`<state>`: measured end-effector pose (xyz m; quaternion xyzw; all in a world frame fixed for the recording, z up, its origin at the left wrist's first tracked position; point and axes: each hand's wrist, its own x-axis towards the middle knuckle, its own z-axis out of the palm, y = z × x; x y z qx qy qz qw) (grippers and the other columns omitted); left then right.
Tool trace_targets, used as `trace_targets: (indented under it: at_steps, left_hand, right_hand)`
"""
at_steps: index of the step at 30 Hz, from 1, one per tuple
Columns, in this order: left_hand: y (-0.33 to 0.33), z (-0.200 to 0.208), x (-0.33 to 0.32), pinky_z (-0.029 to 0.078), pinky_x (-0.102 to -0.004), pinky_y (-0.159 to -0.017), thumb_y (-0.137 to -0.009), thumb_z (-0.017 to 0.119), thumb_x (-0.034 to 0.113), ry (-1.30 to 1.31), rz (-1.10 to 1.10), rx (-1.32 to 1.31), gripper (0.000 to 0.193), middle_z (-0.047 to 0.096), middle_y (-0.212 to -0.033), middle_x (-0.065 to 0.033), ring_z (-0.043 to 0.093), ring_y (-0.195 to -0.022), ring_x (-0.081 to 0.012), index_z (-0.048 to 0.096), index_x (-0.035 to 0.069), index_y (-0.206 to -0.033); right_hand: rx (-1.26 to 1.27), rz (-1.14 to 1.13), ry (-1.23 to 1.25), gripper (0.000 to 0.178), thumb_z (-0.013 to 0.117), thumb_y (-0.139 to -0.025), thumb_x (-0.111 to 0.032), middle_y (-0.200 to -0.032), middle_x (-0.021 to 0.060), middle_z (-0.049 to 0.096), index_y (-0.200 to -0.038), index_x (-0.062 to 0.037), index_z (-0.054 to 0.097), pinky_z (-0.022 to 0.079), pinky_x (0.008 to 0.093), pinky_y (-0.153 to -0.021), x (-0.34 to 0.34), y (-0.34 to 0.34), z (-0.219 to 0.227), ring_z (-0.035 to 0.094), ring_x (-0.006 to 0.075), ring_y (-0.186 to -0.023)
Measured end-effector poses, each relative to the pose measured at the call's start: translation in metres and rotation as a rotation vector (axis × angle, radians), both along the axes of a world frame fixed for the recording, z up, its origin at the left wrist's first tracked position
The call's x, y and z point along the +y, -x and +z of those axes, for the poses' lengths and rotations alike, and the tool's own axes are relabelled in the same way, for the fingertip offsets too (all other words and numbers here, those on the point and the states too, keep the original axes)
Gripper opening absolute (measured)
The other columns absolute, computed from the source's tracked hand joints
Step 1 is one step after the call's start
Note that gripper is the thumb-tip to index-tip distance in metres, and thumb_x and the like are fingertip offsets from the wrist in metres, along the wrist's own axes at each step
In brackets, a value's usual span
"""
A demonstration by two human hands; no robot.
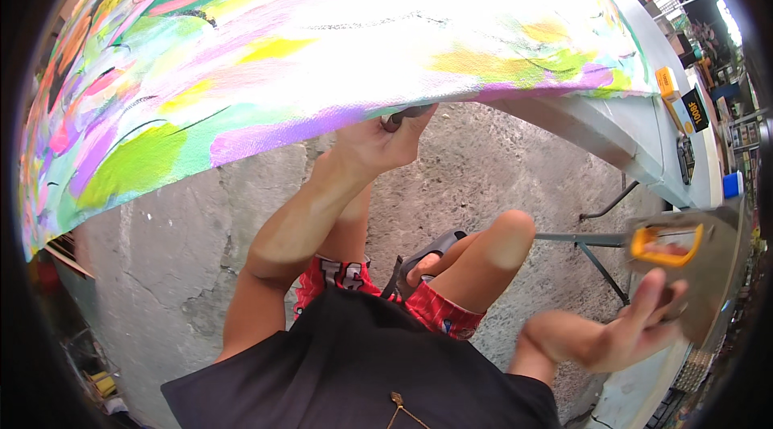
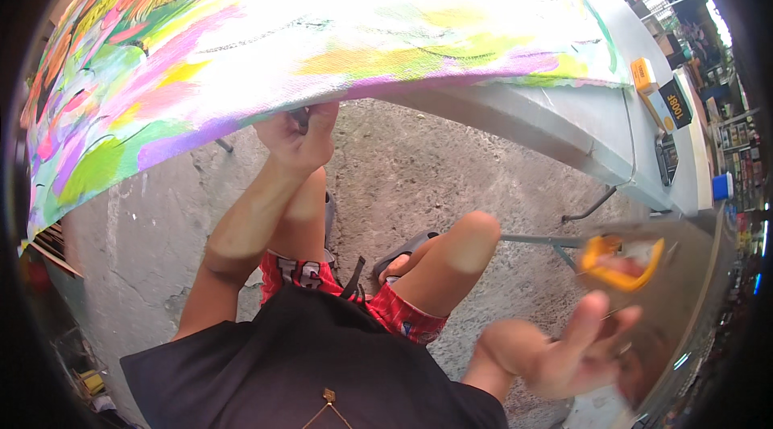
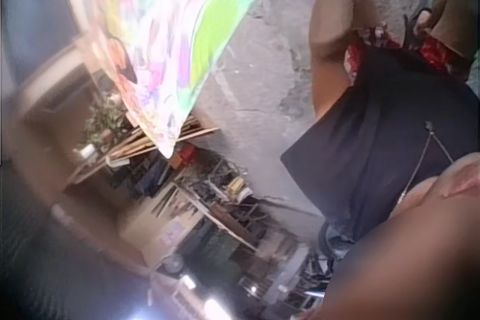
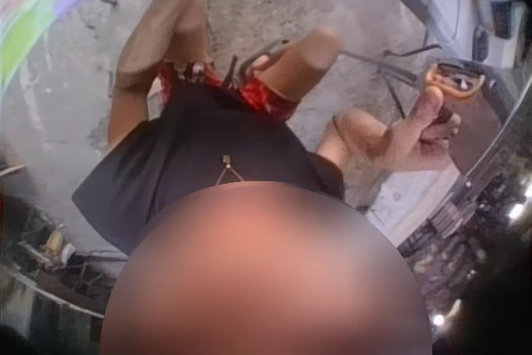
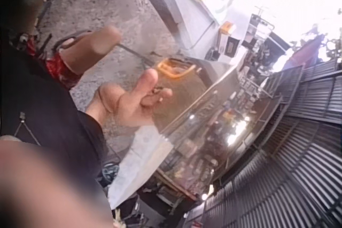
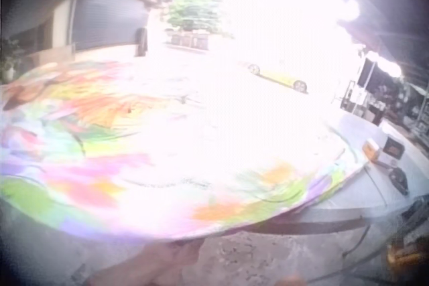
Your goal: The person staples the edge of a colorful canvas to a table using a handheld stapler. They repeatedly position staples along the canvas edge and press the stapler to secure it.
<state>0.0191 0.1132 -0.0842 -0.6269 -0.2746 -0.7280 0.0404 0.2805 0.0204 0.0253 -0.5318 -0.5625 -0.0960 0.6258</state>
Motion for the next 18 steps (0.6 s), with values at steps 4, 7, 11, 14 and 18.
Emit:
trace_targets:
  at_steps: [4, 7, 11, 14, 18]
  left_hand:
    - [0.004, -0.004, -0.001, 0.042, -0.021, -0.064, -0.088, 0.062, -0.003, -0.004, -0.031, -0.016, 0.033, 0.064, -0.106, -0.0075, 0.054, -0.077, -0.0081, 0.059, -0.005, -0.121]
    - [-0.002, -0.004, -0.002, 0.046, -0.0225, -0.067, -0.088, 0.064, -0.001, 0.054, -0.146, -0.132, 0.03, 0.065, -0.103, -0.0079, 0.057, -0.08, -0.0093, 0.061, -0.004, -0.118]
    - [-0.001, -0.009, 0.001, 0.045, -0.0225, -0.066, -0.088, 0.064, 0.0, 0.083, -0.157, -0.142, 0.03, 0.065, -0.103, -0.0079, 0.057, -0.08, -0.0093, 0.061, -0.004, -0.118]
    - [0.001, -0.013, 0.005, 0.045, -0.0225, -0.066, -0.088, 0.064, 0.0, 0.078, -0.147, -0.101, 0.03, 0.064, -0.102, -0.0079, 0.057, -0.079, -0.0093, 0.061, -0.004, -0.117]
    - [0.005, -0.018, 0.01, 0.045, -0.0225, -0.065, -0.088, 0.065, 0.001, 0.07, -0.131, -0.055, 0.03, 0.064, -0.102, -0.0078, 0.057, -0.079, -0.0093, 0.061, -0.003, -0.117]
  right_hand:
    - [0.004, 0.474, 0.098, 0.037, 0.068, -0.087, -0.01, -0.106, 0.0197, 0.063, -0.119, 0.0061, 0.056, 0.049, 0.0356, -0.087, -0.013, 0.034, -0.047, 0.061, 0.0258, -0.101]
    - [-0.042, 0.811, 0.278, 0.043, 0.073, -0.083, -0.011, -0.103, 0.0187, 0.063, -0.119, 0.006, 0.055, 0.05, 0.0349, -0.08, -0.007, 0.073, -0.064, 0.063, 0.0258, -0.094]
    - [-0.009, 0.991, 0.362, 0.052, 0.08, -0.078, -0.013, -0.099, 0.0174, 0.063, -0.119, 0.0058, 0.054, 0.052, 0.034, -0.072, 0.005, 0.105, -0.076, 0.066, 0.0258, -0.085]
    - [0.053, 1.014, 0.39, 0.056, 0.083, -0.075, -0.014, -0.097, 0.017, 0.063, -0.117, 0.0059, 0.053, 0.053, 0.0336, -0.068, 0.007, 0.116, -0.082, 0.067, 0.0261, -0.081]
    - [0.093, 1.03, 0.357, 0.055, 0.084, -0.074, -0.014, -0.097, 0.0181, 0.062, -0.115, 0.0063, 0.053, 0.053, 0.0339, -0.068, 0.008, 0.119, -0.085, 0.067, 0.0278, -0.082]
